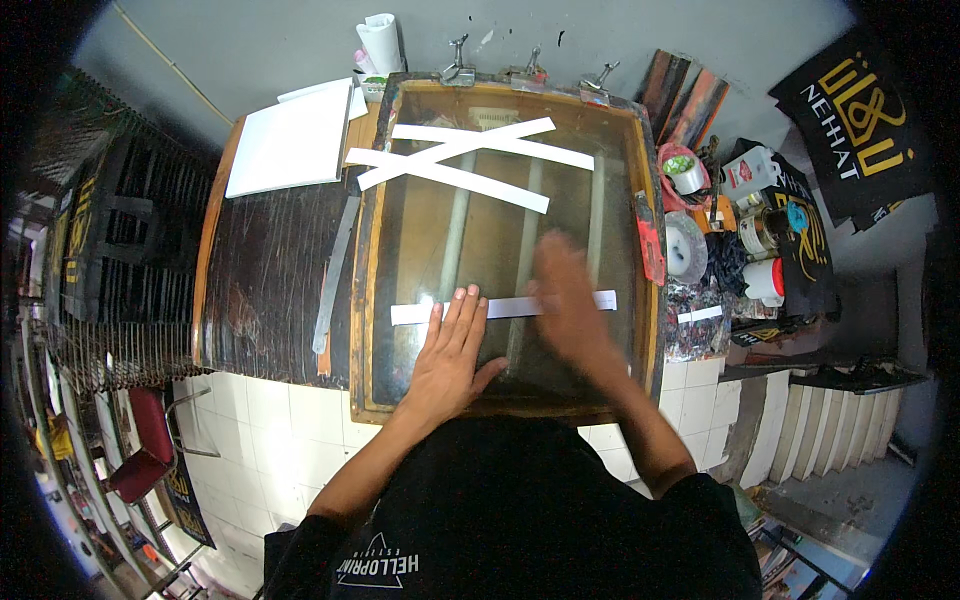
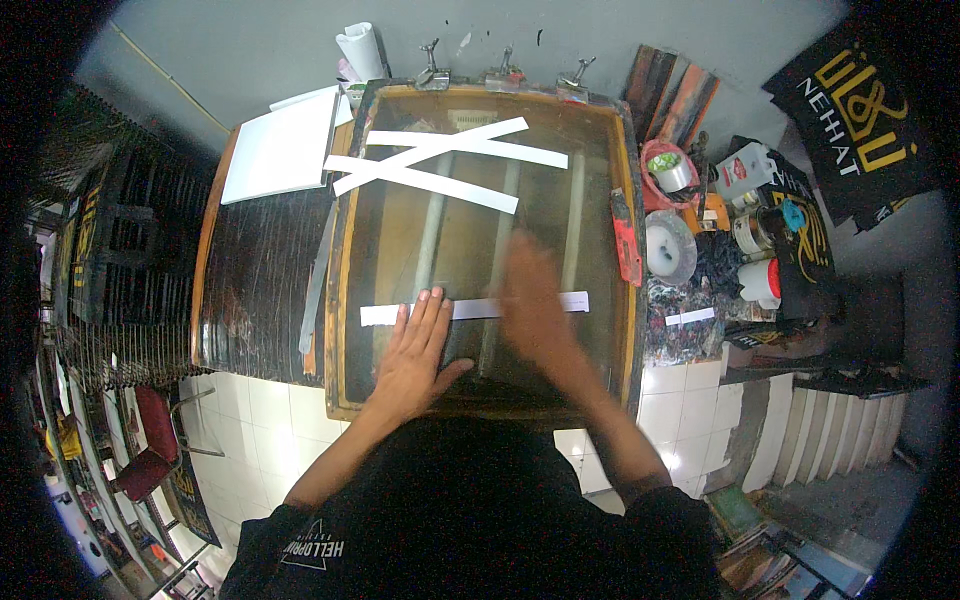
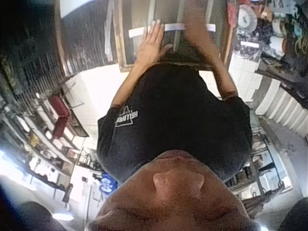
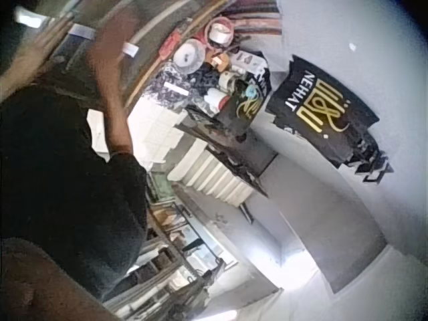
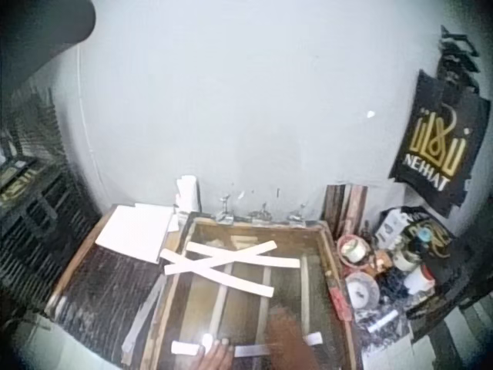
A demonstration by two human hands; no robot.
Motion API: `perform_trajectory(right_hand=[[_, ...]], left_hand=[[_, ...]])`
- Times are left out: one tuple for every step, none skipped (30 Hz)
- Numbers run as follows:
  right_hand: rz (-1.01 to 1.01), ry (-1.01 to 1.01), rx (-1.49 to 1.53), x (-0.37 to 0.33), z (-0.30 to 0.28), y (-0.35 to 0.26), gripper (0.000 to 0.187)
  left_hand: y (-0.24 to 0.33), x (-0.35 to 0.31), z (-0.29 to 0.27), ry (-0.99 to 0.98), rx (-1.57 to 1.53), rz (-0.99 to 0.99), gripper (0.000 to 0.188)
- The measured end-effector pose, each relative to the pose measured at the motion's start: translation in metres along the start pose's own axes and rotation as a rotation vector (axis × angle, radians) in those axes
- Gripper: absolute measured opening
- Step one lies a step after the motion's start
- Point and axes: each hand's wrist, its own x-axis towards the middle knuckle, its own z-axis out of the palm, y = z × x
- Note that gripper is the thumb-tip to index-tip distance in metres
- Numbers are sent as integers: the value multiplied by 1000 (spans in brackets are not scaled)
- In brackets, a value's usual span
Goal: The person takes several strips of paper from a shelf, aligns them on a glass workbench, and uses a metal ruler and a utility knife to cut them into smaller sections.
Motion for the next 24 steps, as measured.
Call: perform_trajectory(right_hand=[[-91, -102, 101, -16, 14, -23, 58], [-90, -185, 71, -32, 23, -42, 60], [-89, -272, 46, -40, 27, -53, 64], [-76, -303, 7, -41, 26, -52, 67], [-65, -335, -32, -42, 21, -47, 70], [-54, -365, -71, -43, 16, -45, 73], [-52, -364, -79, -46, 14, -43, 73], [-50, -363, -87, -50, 12, -41, 73], [-52, -354, -101, -49, 9, -38, 74], [-77, -320, -155, -52, 7, -32, 72], [-65, -315, -152, -52, 6, -30, 70], [-52, -315, -148, -54, 4, -30, 69], [-38, -315, -144, -55, 4, -29, 67], [-41, -312, -140, -56, 3, -28, 66], [-45, -307, -135, -56, 4, -27, 64], [-47, -303, -131, -55, 4, -26, 62], [-44, -300, -129, -56, 4, -25, 61], [-48, -298, -123, -55, 5, -24, 59], [-50, -296, -120, -54, 4, -25, 58], [-37, -267, -90, -54, 4, -25, 56], [-25, -236, -65, -54, 4, -25, 54], [-17, -205, -37, -53, 5, -24, 52], [8, -159, -2, -51, 1, -25, 50], [44, -113, 30, -49, -4, -23, 48]], left_hand=[[1, 2, 1, -2, -16, 0, 86], [0, 0, -2, -34, 20, -7, 86], [-4, -4, -5, -69, 56, -19, 85], [-8, -8, -8, -103, 93, -32, 84], [-13, -14, -11, -84, 121, -53, 84], [-19, -20, -16, -64, 150, -74, 83], [-25, -26, -20, -44, 180, -95, 82], [-28, -34, -22, -51, 165, -115, 81], [-32, -39, -26, -45, 186, -129, 81], [-36, -43, -29, -39, 207, -144, 80], [-41, -49, -32, -33, 227, -160, 80], [-47, -55, -32, -1, 248, -191, 76], [-53, -61, -34, 19, 268, -227, 74], [-59, -66, -36, 38, 289, -263, 72], [-65, -70, -39, 59, 312, -300, 70], [-71, -71, -39, 112, 241, -329, 63], [-80, -70, -37, 174, 123, -377, 61], [-92, -70, -35, 240, 7, -430, 59], [-104, -69, -32, 305, -111, -478, 57], [-120, -67, -28, 365, -221, -590, 56], [-140, -64, -19, 426, -337, -696, 54], [-163, -64, -10, 490, -452, -805, 52], [-190, -70, -1, 500, -352, -791, 47], [-202, -68, 6, 435, -108, -812, 47]])
